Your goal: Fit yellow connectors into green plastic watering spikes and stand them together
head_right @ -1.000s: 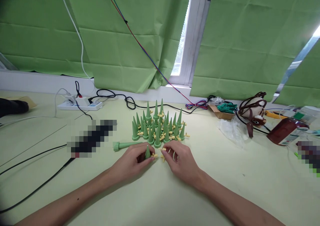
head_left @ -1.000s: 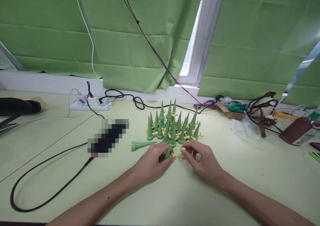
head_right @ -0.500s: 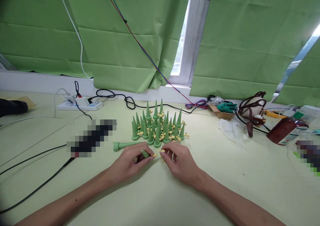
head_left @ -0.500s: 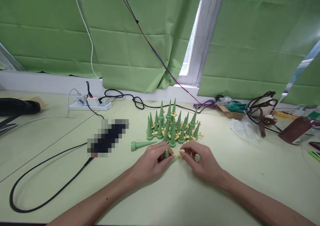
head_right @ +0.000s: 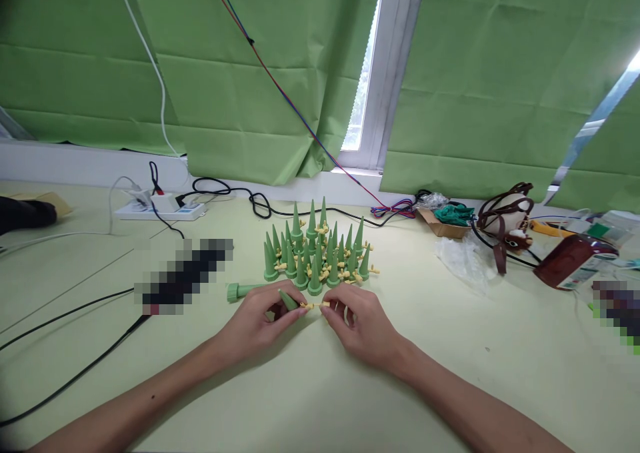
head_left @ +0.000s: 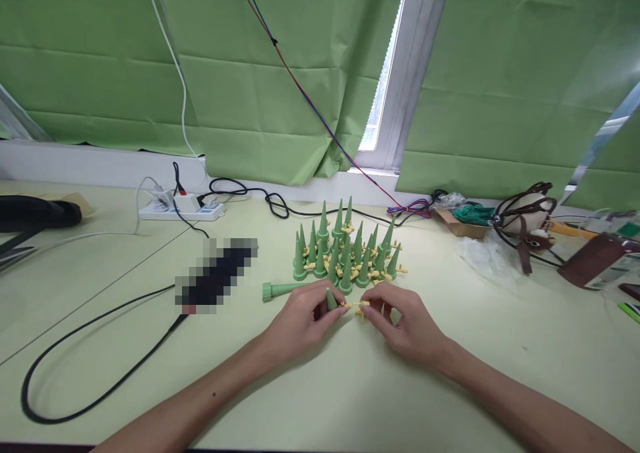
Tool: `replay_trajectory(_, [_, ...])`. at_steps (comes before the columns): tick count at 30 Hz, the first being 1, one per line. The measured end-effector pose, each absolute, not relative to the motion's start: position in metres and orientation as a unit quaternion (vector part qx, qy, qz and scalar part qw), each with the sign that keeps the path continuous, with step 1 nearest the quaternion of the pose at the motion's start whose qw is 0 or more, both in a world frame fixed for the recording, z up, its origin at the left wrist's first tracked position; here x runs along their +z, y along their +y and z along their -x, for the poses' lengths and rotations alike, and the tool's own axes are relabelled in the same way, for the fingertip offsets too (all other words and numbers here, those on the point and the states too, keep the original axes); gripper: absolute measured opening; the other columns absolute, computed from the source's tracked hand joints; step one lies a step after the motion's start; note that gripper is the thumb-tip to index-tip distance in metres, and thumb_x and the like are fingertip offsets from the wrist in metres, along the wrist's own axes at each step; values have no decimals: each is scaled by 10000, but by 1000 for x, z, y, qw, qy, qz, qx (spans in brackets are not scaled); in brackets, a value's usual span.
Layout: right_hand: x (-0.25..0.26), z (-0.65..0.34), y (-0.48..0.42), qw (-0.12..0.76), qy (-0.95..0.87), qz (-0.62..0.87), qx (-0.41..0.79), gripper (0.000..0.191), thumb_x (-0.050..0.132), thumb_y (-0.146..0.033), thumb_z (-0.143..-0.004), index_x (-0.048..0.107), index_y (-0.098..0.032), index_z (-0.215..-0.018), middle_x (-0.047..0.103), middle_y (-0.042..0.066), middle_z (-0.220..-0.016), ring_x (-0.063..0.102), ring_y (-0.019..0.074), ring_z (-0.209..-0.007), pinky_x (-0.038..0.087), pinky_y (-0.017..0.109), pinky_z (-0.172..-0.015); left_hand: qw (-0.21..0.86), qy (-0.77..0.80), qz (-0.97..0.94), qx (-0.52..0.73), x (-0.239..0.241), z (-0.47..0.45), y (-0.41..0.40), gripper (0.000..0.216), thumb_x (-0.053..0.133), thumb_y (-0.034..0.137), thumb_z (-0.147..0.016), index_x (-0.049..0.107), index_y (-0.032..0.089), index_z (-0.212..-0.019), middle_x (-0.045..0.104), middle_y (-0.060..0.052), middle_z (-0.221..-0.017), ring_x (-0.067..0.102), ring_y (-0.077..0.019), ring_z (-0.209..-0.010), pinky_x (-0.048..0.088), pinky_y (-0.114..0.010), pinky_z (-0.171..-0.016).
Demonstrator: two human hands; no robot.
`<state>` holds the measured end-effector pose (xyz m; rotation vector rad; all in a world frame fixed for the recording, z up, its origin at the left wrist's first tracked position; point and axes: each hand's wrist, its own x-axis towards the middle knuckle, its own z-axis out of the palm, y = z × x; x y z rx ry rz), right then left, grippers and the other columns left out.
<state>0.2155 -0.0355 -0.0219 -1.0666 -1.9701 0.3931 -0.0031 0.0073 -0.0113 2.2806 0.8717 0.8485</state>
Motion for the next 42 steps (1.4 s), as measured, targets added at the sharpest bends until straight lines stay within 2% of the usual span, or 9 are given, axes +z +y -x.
replay_trajectory(20, [-23,-214,-35,403,-793,417,185,117,568,-235,-969,664,-178,-939,654,47,-791,583,162,-685,463,250,-577,290,311,-851,308,-16,2,5,209,512,325,-988,645,177,-925,661,-25,-924,541,-111,-676,403,-236,-574])
replay_trajectory(42, [-22,-211,-36,385,-801,417,191,123,561,-230,-982,674,-189,-957,669,45,-817,595,168,-715,452,261,-591,279,295,-862,304,-16,1,3,173,506,287,-986,633,190,-918,653,-21,-888,563,-121,-713,392,-224,-566])
